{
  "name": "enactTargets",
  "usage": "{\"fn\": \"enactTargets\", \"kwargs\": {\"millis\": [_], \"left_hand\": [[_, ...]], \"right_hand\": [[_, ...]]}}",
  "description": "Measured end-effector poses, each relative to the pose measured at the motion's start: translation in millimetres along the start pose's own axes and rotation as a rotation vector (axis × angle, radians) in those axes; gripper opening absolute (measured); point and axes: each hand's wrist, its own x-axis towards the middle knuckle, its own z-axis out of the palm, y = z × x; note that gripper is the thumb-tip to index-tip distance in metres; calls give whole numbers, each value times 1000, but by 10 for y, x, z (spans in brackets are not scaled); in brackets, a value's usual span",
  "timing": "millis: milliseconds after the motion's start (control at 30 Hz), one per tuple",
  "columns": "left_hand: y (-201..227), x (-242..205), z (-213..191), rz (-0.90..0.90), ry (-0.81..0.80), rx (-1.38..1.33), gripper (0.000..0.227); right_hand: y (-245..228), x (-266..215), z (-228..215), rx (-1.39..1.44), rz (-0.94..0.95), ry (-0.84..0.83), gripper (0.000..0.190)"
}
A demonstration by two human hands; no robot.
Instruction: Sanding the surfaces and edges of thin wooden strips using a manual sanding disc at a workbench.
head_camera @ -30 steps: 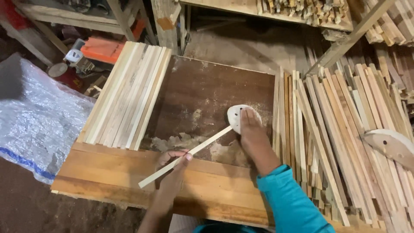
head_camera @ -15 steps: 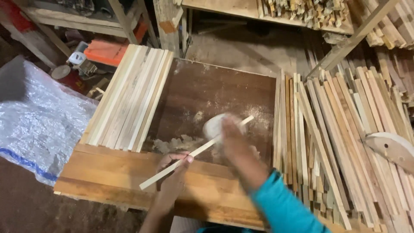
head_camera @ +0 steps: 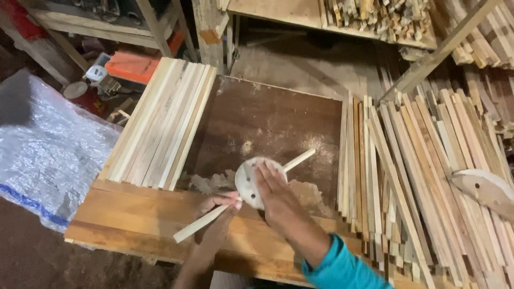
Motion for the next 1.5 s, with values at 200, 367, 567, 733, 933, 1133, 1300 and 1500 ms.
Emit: {"fn": "enactTargets", "kwargs": {"millis": [200,367,567,733,933,1133,1300,1500], "left_hand": [[126,-105,42,254,-191,-111,11],[-9,-21,-15,292,-215,-81,7],[-580,197,5,250,-22,55,22],[200,-39,115,77,2,-99,20],[549,-210,572,74,-25,-192,28],[678,-262,867,-102,-11,130,43],[1062,-318,829,-391,-20,371,57],[545,-348,465,-361,-247,117,47]], "right_hand": [[589,858,-285,565,269,381,67],[116,66,88,550,46,163,70],[1800,2061,132,-823,-742,661,62],[1246,1293,-230,-228,-352,423,58],[849,380,15,-385,-205,156,30],[1045,93,255,-80,-397,119,42],[1336,161,185,220,-445,124,72],[921,143,-185,227,-28,436,72]]}}
